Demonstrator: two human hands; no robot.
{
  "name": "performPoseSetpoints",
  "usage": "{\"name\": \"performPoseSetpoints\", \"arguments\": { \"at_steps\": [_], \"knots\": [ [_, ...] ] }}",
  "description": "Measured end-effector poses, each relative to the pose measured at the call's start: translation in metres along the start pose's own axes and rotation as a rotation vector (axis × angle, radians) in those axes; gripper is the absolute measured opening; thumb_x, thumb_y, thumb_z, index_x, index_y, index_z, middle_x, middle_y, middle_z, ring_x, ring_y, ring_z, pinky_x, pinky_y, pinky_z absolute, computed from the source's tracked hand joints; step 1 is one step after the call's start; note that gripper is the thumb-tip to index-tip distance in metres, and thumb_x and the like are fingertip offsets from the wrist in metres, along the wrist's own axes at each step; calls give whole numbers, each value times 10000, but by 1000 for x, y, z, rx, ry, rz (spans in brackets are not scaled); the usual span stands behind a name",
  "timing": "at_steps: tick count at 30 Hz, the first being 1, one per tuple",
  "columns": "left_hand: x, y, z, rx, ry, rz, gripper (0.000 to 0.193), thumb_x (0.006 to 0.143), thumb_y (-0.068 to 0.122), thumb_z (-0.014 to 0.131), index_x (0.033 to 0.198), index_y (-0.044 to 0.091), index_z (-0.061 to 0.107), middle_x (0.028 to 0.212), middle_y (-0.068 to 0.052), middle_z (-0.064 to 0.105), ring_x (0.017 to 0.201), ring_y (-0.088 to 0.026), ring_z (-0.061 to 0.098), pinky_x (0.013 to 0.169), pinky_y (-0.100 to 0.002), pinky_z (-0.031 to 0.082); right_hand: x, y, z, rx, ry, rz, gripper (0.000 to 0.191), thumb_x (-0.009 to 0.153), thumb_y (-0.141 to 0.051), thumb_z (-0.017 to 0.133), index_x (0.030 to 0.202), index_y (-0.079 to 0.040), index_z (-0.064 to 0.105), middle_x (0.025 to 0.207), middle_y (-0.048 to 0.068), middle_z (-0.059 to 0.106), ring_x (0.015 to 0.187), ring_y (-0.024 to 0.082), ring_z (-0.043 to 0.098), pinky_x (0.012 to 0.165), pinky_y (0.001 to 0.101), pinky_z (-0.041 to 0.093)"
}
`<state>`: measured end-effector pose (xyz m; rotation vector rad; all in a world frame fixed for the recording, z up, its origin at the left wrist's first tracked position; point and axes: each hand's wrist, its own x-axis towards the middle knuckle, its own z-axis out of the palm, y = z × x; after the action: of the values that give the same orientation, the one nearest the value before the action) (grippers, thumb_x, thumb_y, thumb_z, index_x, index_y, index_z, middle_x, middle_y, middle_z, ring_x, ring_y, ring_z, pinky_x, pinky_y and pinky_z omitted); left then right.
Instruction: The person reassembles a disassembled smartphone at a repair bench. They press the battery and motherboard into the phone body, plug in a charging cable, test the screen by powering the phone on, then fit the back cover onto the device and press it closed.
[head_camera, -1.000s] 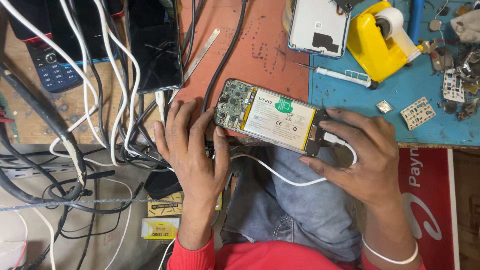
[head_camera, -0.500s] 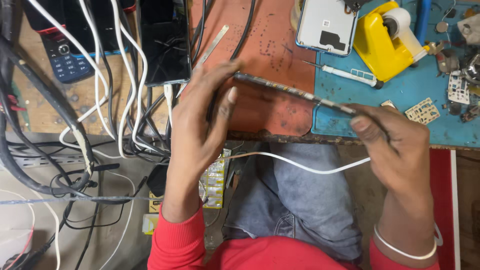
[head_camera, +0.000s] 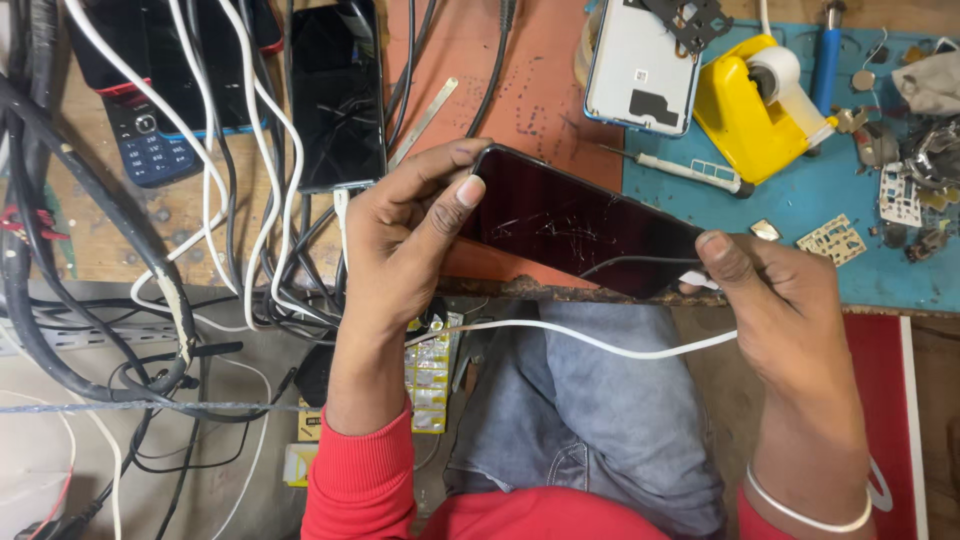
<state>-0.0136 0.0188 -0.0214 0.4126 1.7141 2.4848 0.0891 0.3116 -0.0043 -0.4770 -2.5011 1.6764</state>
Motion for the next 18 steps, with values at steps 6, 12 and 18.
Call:
{"name": "performPoseSetpoints", "arguments": {
  "at_steps": [6, 12, 18],
  "knots": [
    [0, 2, 2, -32, -14, 5, 308, 1035, 39, 700, 1323, -60, 651, 1286, -103, 715, 1128, -115, 669, 1013, -250, 542, 0, 5, 2, 26, 4, -27, 456, 1033, -400, 655, 929, 35, 745, 792, 54, 697, 747, 103, 595, 689, 260, 471],
    [-7, 1, 5, -14, 23, -8, 303, 1049, 12, 687, 1334, -83, 642, 1281, -116, 713, 1143, -135, 662, 1026, -265, 521, -1, 6, 2, 34, 6, 1, 440, 1036, -390, 658, 907, 26, 726, 779, 17, 661, 725, 91, 580, 668, 258, 488],
    [-12, 3, 8, -43, 2, 30, 303, 1074, 18, 677, 1358, -79, 632, 1288, -117, 706, 1190, -147, 671, 1115, -288, 529, -3, 1, 1, 75, -20, -8, 433, 1056, -375, 664, 911, 28, 723, 787, 4, 647, 735, 73, 549, 673, 250, 463]
  ]
}}
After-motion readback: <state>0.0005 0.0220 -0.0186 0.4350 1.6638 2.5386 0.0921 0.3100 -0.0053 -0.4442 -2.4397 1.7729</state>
